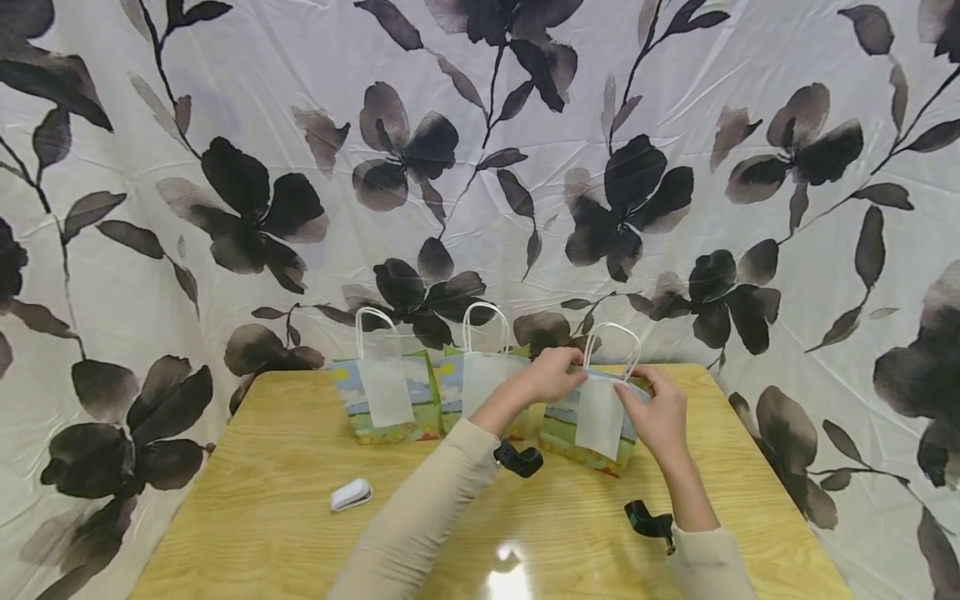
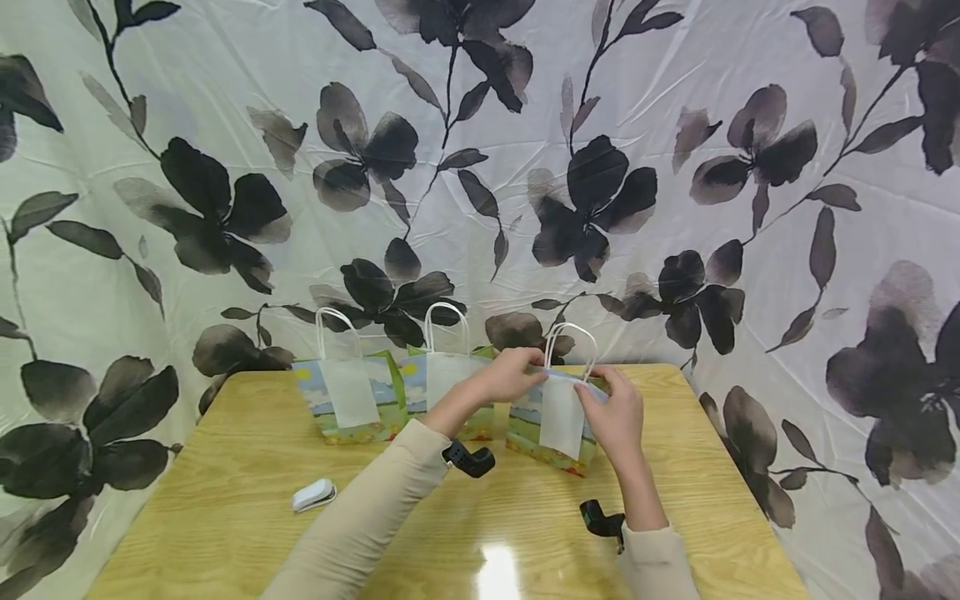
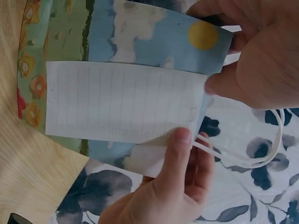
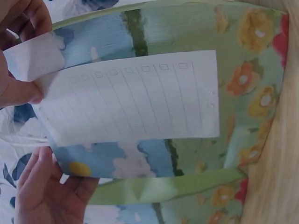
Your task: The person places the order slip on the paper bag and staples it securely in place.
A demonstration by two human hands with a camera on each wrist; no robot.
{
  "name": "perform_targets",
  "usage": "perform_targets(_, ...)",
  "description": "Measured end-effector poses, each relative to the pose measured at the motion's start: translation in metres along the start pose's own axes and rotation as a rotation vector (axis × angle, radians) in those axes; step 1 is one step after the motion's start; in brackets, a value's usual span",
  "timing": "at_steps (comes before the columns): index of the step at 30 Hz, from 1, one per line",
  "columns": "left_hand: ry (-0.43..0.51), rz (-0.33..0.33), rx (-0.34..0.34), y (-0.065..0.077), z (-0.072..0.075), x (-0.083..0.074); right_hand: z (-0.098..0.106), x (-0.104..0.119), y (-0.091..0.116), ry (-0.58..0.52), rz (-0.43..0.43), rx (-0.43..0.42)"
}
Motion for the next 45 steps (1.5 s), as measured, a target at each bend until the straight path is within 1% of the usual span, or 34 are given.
perform_targets(4,-0.045,-0.004,-0.018,0.003,-0.004,-0.004,0.001,0.001,0.0,0.013,0.004,0.01)
perform_targets(7,-0.065,-0.03,-0.048,0.005,-0.007,-0.007,0.003,0.002,0.001,0.03,0.004,0.023)
perform_targets(11,-0.031,-0.049,-0.099,0.008,-0.011,-0.005,0.007,0.006,0.002,0.065,-0.001,0.063)
perform_targets(13,-0.007,-0.051,-0.12,0.01,-0.012,-0.002,0.009,0.008,0.003,0.118,0.005,0.077)
perform_targets(18,0.007,-0.062,-0.138,0.01,-0.014,0.003,0.012,0.011,0.003,0.214,0.045,0.094)
perform_targets(21,0.02,-0.07,-0.136,0.009,-0.014,0.004,0.013,0.01,0.001,0.179,0.064,0.127)
perform_targets(26,0.047,-0.086,-0.155,0.01,-0.015,0.007,0.011,0.003,-0.004,0.085,0.063,0.207)
perform_targets(30,0.08,-0.082,-0.148,0.011,-0.017,0.01,0.008,-0.005,-0.003,0.055,0.057,0.241)
perform_targets(33,0.093,-0.077,-0.136,0.011,-0.019,0.013,0.005,-0.01,0.0,0.03,0.06,0.229)
perform_targets(39,0.089,-0.082,-0.155,0.011,-0.02,0.015,-0.002,-0.016,0.004,-0.082,0.025,0.186)
perform_targets(43,0.092,-0.086,-0.142,0.011,-0.02,0.015,-0.005,-0.02,0.009,-0.116,-0.018,0.171)
perform_targets(45,0.094,-0.083,-0.13,0.011,-0.02,0.015,-0.005,-0.021,0.01,-0.123,-0.021,0.158)
Point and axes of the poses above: each hand's wrist, its own y-axis away from the middle knuckle, its own z-axis out of the back of the hand, x = y × z, the point moved 2 cm from there along -y, towards the middle knuckle, and after that the axes turned 9 degrees about -z, right-handed, at the moved point
